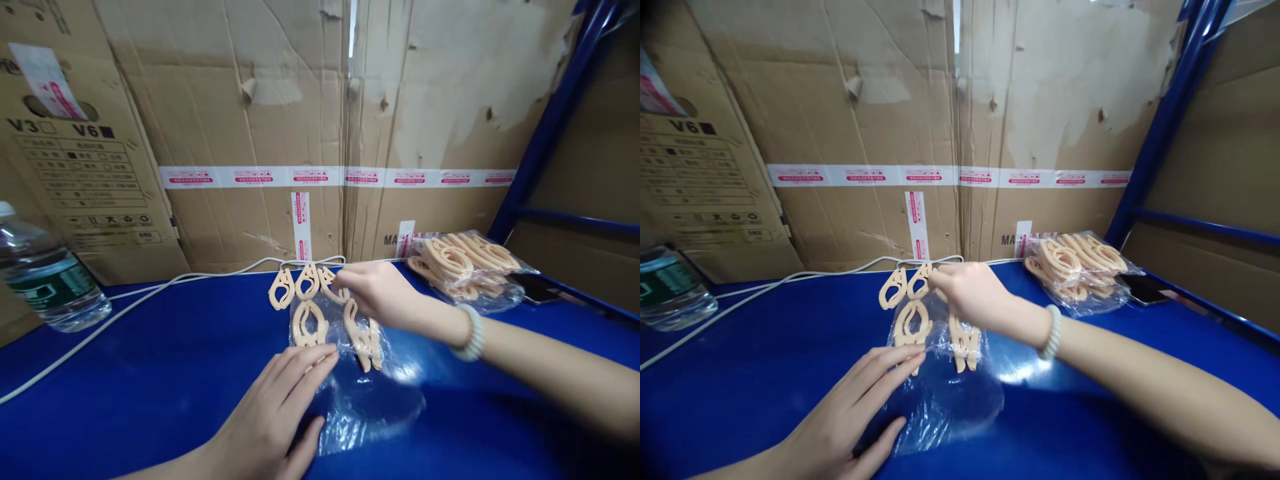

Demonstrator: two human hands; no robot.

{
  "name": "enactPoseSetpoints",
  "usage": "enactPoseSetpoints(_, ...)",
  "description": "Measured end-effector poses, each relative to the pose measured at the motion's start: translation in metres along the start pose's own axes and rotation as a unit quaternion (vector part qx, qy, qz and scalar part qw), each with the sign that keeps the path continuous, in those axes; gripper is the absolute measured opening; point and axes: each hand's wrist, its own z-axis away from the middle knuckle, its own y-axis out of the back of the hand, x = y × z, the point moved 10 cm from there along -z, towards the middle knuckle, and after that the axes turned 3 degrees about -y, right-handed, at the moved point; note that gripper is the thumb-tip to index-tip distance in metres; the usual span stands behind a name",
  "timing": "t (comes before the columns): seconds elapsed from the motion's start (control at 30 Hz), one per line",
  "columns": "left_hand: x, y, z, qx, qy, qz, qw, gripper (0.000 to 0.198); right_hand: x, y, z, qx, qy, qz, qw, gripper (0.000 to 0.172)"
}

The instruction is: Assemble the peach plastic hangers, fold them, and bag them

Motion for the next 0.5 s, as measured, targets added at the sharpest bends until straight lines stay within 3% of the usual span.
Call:
enactPoseSetpoints(0.1,-0.001,-0.001,0.001,0.007,-0.007,-0.012,1.000,0.062,0.045,-0.040,-0.026,-0.057,0.015,0.004,0.998,0.042)
enactPoseSetpoints(0.23,-0.001,-0.002,0.002,0.021,-0.041,-0.024,0.999,0.065,0.067,-0.087,-0.037,-0.131,0.068,0.006,0.989,0.065)
enactPoseSetpoints(0.33,-0.001,-0.003,0.003,0.027,-0.051,-0.030,0.998,0.065,0.072,-0.097,-0.036,-0.149,0.074,0.012,0.986,0.068)
enactPoseSetpoints(0.5,0.000,-0.003,0.002,0.011,-0.034,-0.021,0.999,0.064,0.094,-0.093,-0.028,-0.162,0.036,0.028,0.986,0.049)
